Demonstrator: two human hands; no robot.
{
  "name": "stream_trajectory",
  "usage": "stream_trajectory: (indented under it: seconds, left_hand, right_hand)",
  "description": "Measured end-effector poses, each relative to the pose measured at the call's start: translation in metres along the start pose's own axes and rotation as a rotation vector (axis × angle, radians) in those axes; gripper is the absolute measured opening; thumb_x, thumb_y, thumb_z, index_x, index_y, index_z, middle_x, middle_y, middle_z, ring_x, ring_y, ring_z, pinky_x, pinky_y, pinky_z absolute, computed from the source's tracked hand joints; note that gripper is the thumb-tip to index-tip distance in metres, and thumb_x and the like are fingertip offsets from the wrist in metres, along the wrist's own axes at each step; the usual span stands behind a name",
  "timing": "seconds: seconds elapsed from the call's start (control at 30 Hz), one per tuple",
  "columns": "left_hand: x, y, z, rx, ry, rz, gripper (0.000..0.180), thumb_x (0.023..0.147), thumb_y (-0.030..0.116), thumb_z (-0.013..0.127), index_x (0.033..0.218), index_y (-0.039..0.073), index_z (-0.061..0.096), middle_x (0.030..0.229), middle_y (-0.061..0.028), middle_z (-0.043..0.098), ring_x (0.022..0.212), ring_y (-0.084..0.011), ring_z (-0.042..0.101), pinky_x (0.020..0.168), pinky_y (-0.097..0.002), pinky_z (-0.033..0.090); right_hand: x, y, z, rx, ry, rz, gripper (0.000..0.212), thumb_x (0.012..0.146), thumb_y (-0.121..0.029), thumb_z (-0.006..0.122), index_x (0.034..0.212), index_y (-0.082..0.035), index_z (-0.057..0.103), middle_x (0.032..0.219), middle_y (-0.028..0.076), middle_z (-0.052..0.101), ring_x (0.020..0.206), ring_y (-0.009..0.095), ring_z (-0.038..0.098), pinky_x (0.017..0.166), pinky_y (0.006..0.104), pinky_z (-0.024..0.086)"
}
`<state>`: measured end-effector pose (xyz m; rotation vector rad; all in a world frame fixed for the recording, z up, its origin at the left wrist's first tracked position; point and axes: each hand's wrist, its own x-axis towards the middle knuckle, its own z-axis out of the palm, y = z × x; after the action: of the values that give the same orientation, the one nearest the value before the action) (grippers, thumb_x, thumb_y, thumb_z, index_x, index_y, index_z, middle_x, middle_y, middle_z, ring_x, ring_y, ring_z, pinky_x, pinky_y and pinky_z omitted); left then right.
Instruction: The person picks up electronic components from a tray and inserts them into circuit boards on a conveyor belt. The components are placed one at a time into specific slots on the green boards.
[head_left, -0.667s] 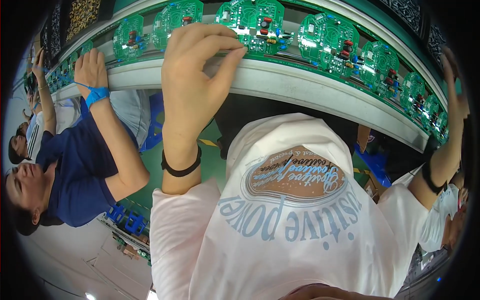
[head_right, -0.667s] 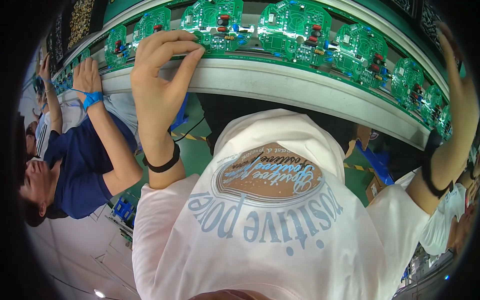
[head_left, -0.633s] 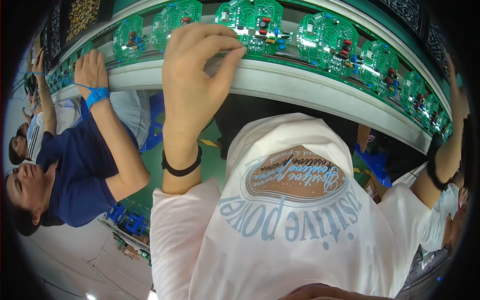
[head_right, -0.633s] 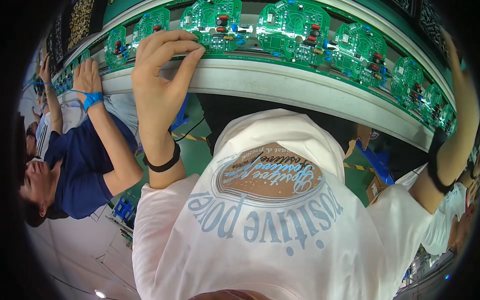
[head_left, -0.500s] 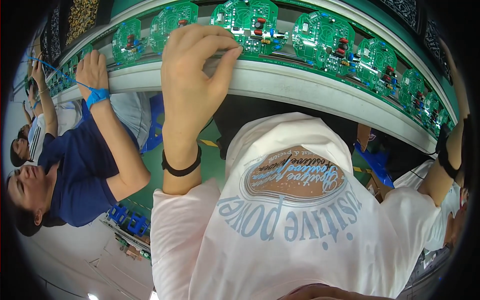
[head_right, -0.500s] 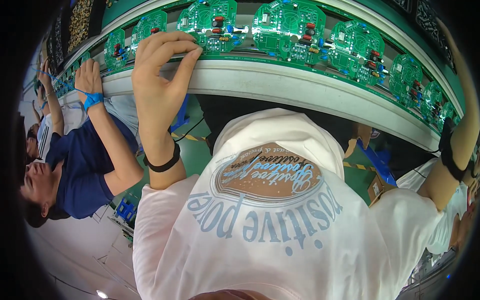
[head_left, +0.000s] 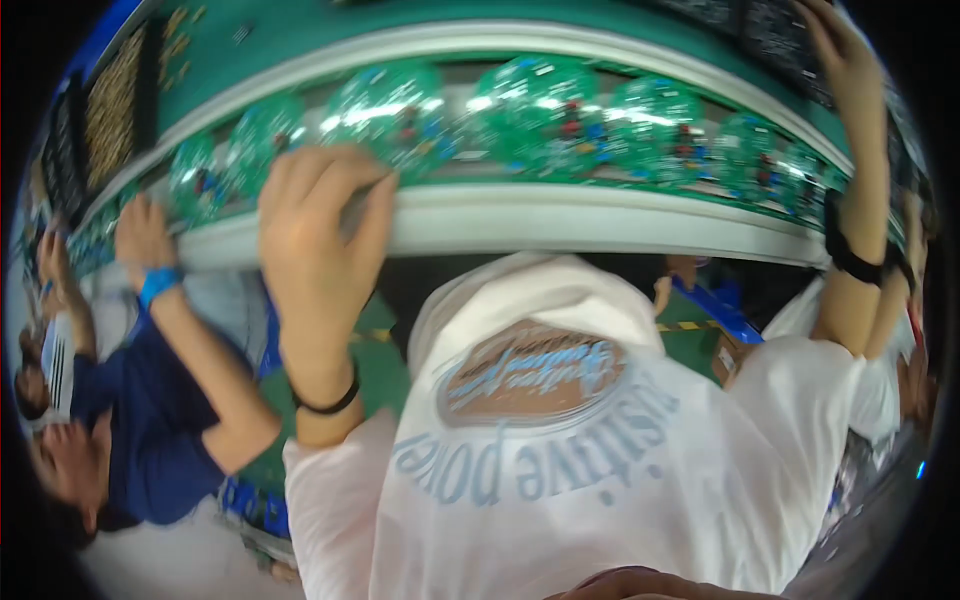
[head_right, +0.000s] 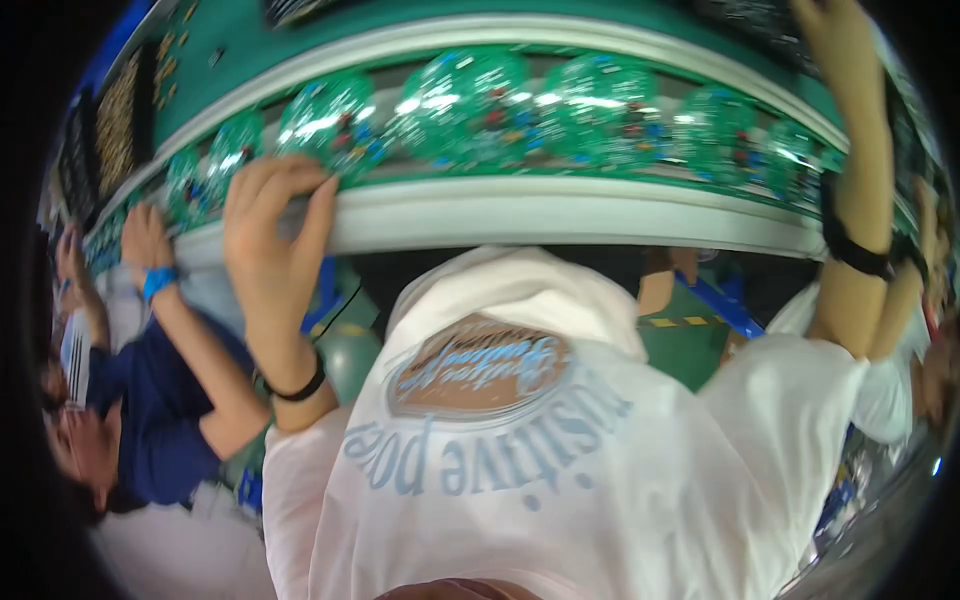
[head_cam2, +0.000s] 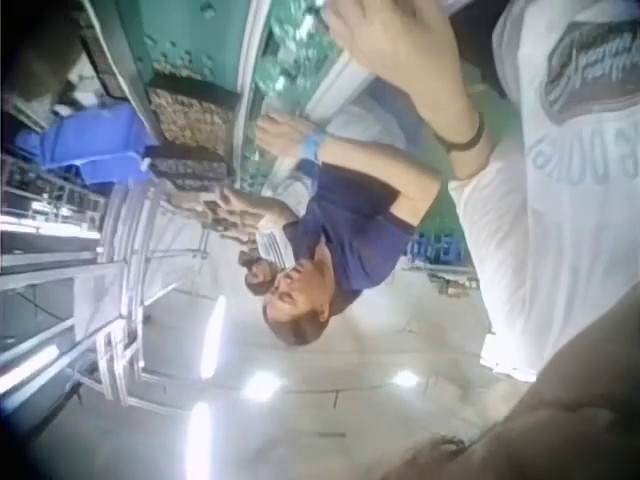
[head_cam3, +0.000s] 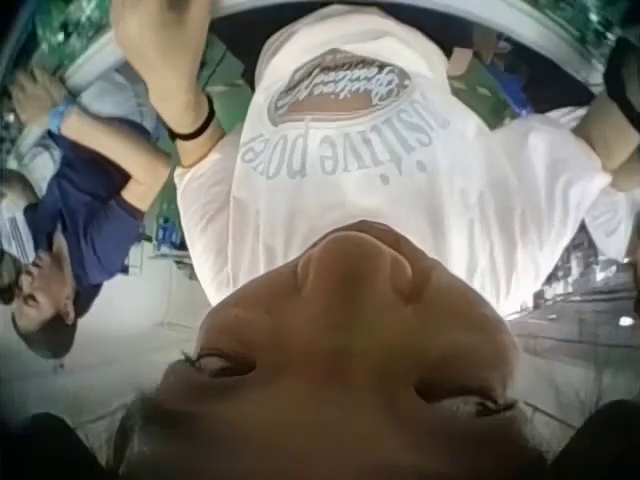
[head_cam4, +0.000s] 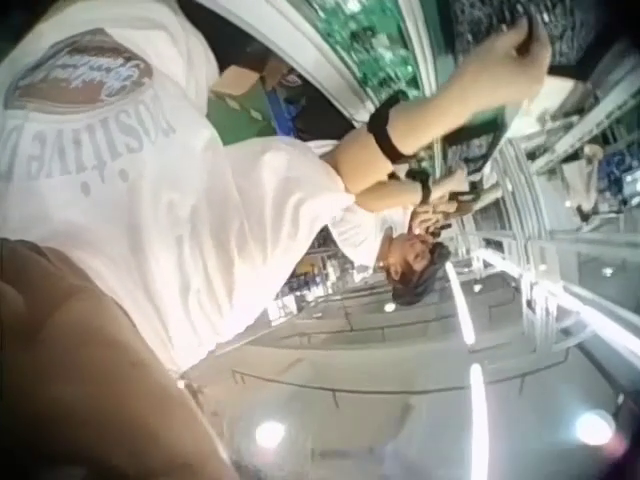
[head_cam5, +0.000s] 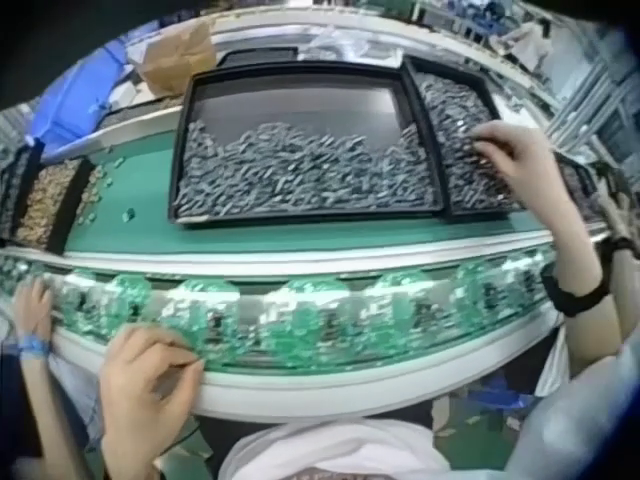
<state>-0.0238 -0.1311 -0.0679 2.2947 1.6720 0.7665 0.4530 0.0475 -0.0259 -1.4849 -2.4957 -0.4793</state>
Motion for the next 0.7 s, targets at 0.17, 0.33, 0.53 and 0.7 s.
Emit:
stream_trajectory:
  seconds: [0.17,0.33,0.53,0.7]
  left_hand:
    - [0.0,0.014,-0.006,0.139,0.002,0.029,0.015,0.078,0.004,0.079,0.091,0.005,0.07,0.095,-0.0072,0.07,0.096,-0.0307,0.064,0.087,-0.0413,0.049]
    - [0.008,0.017,-0.015,0.124,-0.008,0.045,0.016,0.08,0.003,0.079,0.094,0.003,0.07,0.094,-0.0087,0.07,0.095,-0.0312,0.065,0.086,-0.0419,0.05]
    - [0.041,0.036,-0.03,0.034,-0.028,0.12,0.018,0.08,0.001,0.078,0.096,0.001,0.069,0.094,-0.0109,0.07,0.091,-0.0323,0.065,0.082,-0.0409,0.051]
    - [0.103,0.069,-0.025,-0.036,-0.153,0.351,0.018,0.082,-0.002,0.076,0.099,-0.001,0.069,0.096,-0.0137,0.069,0.093,-0.032,0.066,0.082,-0.0377,0.051]
  right_hand:
    - [0.019,-0.035,-0.008,0.569,0.088,0.356,0.013,0.098,-0.004,0.065,0.103,0.006,0.073,0.092,0.007,0.074,0.078,0.01,0.066,0.07,0.025,0.051]
    - [0.01,-0.038,-0.018,1.028,0.098,0.418,0.017,0.101,-0.007,0.064,0.11,0.004,0.073,0.096,0.009,0.075,0.085,0.014,0.071,0.077,0.0258,0.057]
    - [-0.012,-0.077,-0.045,1.642,-0.033,0.604,0.024,0.101,-0.007,0.065,0.121,0.004,0.068,0.099,0.013,0.075,0.092,0.019,0.075,0.085,0.0286,0.061]
    - [-0.036,-0.084,-0.049,1.647,-0.063,0.603,0.023,0.101,-0.008,0.065,0.12,0.003,0.069,0.1,0.011,0.075,0.091,0.018,0.075,0.083,0.0292,0.061]
